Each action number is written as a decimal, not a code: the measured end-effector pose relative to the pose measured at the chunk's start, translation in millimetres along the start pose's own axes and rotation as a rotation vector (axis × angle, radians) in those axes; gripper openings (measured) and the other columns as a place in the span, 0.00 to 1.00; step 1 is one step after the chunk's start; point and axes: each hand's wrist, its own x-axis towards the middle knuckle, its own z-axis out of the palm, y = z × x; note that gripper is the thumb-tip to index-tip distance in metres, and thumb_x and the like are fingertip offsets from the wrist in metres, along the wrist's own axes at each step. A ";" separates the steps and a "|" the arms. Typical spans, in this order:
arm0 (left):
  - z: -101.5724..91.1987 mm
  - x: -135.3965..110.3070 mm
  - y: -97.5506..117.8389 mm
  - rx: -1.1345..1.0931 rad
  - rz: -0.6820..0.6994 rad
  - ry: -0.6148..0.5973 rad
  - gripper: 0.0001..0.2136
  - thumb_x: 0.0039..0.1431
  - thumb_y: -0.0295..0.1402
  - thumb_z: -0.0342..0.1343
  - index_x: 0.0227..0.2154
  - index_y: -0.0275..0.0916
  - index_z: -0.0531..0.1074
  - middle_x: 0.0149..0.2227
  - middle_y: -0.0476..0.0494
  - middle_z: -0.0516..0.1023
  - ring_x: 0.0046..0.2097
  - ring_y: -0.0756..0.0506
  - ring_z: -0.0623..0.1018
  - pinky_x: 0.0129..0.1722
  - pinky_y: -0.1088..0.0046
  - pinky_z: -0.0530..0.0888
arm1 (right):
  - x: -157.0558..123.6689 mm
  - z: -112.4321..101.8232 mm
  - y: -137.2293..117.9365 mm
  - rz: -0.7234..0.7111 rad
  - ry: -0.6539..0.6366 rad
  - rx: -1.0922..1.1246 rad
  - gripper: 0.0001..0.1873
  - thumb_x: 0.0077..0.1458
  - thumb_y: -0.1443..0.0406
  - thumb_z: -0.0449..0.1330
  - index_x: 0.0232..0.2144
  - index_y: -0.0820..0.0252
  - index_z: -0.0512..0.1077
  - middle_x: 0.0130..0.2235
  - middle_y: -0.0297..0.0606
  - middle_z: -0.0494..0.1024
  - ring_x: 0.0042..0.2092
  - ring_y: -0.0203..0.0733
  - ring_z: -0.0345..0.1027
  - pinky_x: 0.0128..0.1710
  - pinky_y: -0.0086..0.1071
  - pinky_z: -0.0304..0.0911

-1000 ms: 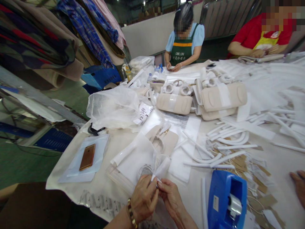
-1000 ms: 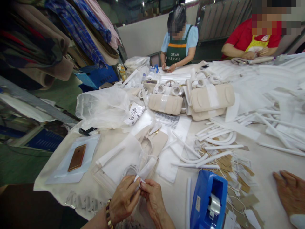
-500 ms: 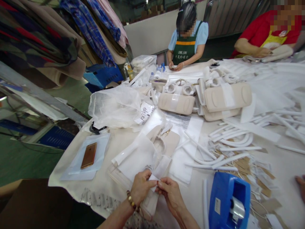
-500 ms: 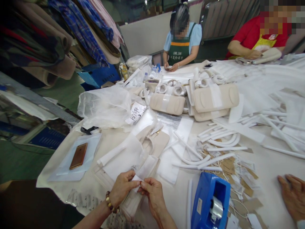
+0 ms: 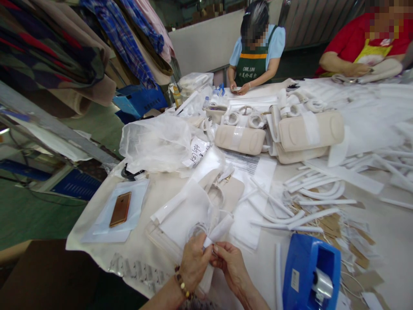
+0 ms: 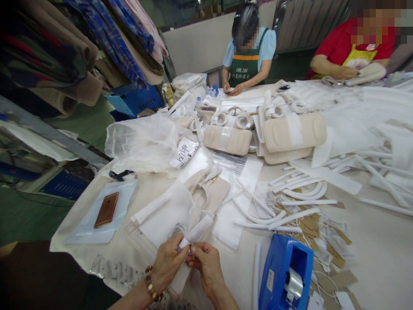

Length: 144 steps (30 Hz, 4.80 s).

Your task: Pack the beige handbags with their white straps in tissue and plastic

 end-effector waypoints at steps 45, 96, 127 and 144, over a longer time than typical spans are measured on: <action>15.2 -7.0 -0.6 0.504 0.418 0.460 0.09 0.57 0.27 0.40 0.23 0.40 0.60 0.18 0.48 0.67 0.23 0.45 0.70 0.25 0.69 0.65 | -6.9 8.4 5.6 -0.126 0.061 -0.013 0.16 0.31 0.57 0.67 0.17 0.63 0.70 0.15 0.30 0.67 0.19 0.29 0.54 0.21 0.26 0.49; 7.1 -15.3 -14.6 0.377 0.717 0.355 0.16 0.51 0.23 0.43 0.44 0.27 0.61 0.32 0.35 0.73 0.35 0.41 0.73 0.38 0.57 0.73 | -4.7 1.5 -2.5 -0.046 -0.079 0.027 0.10 0.31 0.64 0.67 0.18 0.65 0.71 0.16 0.31 0.69 0.19 0.29 0.57 0.22 0.26 0.48; 12.3 -6.0 -11.3 0.364 0.607 0.358 0.10 0.56 0.24 0.40 0.24 0.39 0.63 0.20 0.47 0.70 0.24 0.45 0.71 0.28 0.67 0.68 | -20.6 8.1 -8.6 -0.192 0.010 -0.180 0.13 0.34 0.59 0.65 0.21 0.64 0.73 0.19 0.36 0.72 0.20 0.33 0.60 0.21 0.26 0.49; 5.8 3.4 -18.3 0.307 0.495 0.057 0.11 0.57 0.31 0.39 0.26 0.39 0.66 0.26 0.45 0.74 0.31 0.43 0.73 0.38 0.63 0.66 | -132.8 -147.8 -10.7 -0.538 0.937 -0.502 0.25 0.32 0.45 0.60 0.20 0.62 0.73 0.37 0.41 0.68 0.40 0.48 0.62 0.40 0.38 0.61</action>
